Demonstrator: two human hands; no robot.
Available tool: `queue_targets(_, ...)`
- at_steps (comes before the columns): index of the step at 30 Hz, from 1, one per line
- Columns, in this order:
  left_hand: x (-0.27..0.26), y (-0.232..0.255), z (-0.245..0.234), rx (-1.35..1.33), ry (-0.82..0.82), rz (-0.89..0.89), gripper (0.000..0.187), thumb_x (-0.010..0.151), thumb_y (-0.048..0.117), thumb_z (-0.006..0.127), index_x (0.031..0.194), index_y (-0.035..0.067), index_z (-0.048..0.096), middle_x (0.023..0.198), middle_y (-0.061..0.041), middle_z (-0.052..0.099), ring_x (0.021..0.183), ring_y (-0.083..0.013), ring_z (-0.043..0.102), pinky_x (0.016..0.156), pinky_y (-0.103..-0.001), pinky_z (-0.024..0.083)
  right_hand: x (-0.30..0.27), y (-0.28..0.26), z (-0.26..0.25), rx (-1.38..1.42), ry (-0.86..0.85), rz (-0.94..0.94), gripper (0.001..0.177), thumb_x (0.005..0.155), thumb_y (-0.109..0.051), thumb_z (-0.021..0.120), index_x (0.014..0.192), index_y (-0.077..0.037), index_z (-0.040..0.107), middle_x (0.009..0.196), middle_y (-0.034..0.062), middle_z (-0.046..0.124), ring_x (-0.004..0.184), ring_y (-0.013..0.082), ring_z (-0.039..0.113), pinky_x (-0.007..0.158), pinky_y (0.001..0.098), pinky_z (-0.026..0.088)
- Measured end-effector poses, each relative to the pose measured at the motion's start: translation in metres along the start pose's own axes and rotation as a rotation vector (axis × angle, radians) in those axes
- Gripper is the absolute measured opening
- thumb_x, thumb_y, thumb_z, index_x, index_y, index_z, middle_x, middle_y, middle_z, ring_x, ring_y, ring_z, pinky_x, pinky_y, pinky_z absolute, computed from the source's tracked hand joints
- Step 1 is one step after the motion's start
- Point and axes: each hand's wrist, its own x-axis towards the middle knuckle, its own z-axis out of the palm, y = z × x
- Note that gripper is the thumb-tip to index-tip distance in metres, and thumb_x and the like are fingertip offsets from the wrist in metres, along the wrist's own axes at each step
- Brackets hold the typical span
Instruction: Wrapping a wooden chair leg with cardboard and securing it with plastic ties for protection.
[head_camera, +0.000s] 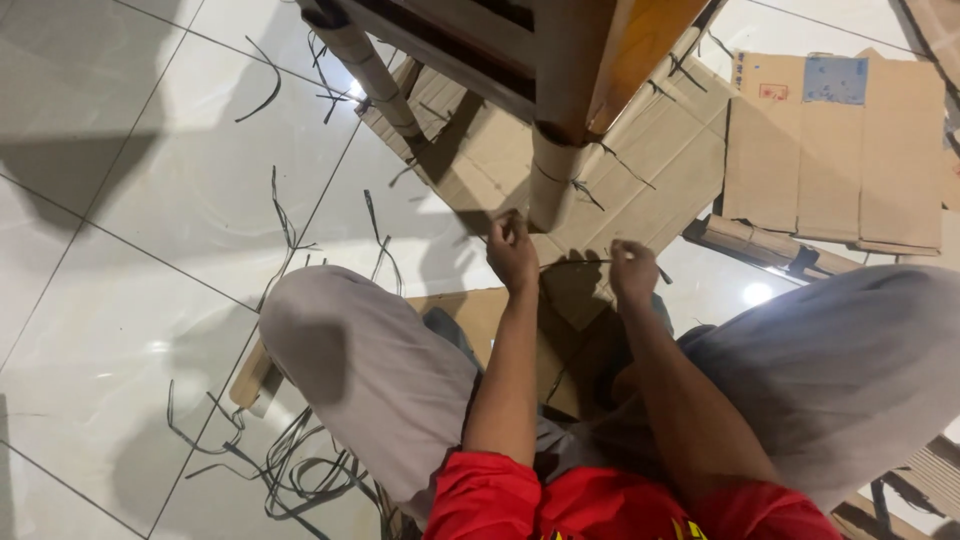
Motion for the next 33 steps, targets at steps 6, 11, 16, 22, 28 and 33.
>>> queue_targets(6,0.006,-0.139,0.032,0.279,-0.137,-0.19,0.029,0.091,0.045,0.061,0.106,0.023,0.074,0.106,-0.005,0.077,0.11,-0.0342,0.071,0.102,-0.051,0.053,-0.046,-0.035,-0.004,-0.898,-0.376,-0.313,0.028,0.098,-0.03,0.067,0.122,-0.023,0.078,0.141,-0.0071,0.063,0.132,0.0181,0.063,0.102,0.0384,0.059)
queue_targets(11,-0.002,-0.172,0.045,0.347,-0.233,-0.187,0.03,0.089,0.043,0.059,0.106,0.026,0.076,0.106,-0.004,0.077,0.109,-0.0316,0.071,0.099,-0.047,0.054,-0.037,-0.036,0.012,-0.768,-0.49,-0.124,0.038,0.099,-0.028,0.059,0.134,-0.017,0.067,0.135,0.01,0.064,0.127,0.034,0.062,0.098,0.0511,0.057)
queue_targets(16,-0.013,-0.176,0.043,0.324,-0.425,-0.185,0.033,0.085,0.044,0.062,0.105,0.022,0.077,0.101,-0.008,0.077,0.104,-0.0361,0.072,0.092,-0.05,0.056,-0.012,0.013,0.037,-0.646,-0.439,-0.194,0.036,0.097,-0.018,0.062,0.131,-0.012,0.07,0.133,0.0159,0.061,0.121,0.0421,0.063,0.094,0.0624,0.056)
queue_targets(22,-0.028,-0.121,0.025,0.342,-0.584,-0.226,0.044,0.084,0.045,0.07,0.119,0.019,0.077,0.118,-0.01,0.075,0.113,-0.0305,0.07,0.096,-0.045,0.058,-0.039,-0.043,-0.016,-0.068,-0.312,-0.077,0.027,0.09,-0.034,0.068,0.112,-0.021,0.08,0.101,0.0129,0.077,0.101,0.0393,0.071,0.088,0.0512,0.055)
queue_targets(28,-0.035,-0.082,0.012,-0.046,-0.63,-0.328,0.036,0.098,0.035,0.069,0.125,0.012,0.074,0.127,-0.022,0.069,0.12,-0.0364,0.065,0.096,-0.05,0.056,-0.059,-0.076,-0.034,0.316,-0.299,0.077,0.026,0.083,-0.036,0.08,0.102,-0.018,0.079,0.084,0.0024,0.074,0.078,0.0152,0.064,0.075,0.0314,0.051)
queue_targets(33,-0.04,-0.044,-0.001,-0.281,-0.665,-0.414,0.036,0.101,0.039,0.061,0.115,0.008,0.075,0.113,-0.017,0.069,0.115,-0.0311,0.065,0.099,-0.051,0.053,-0.073,-0.088,-0.044,0.52,-0.377,0.073,0.021,0.087,-0.02,0.079,0.098,-0.004,0.072,0.078,0.005,0.066,0.073,0.0127,0.059,0.066,0.0239,0.047)
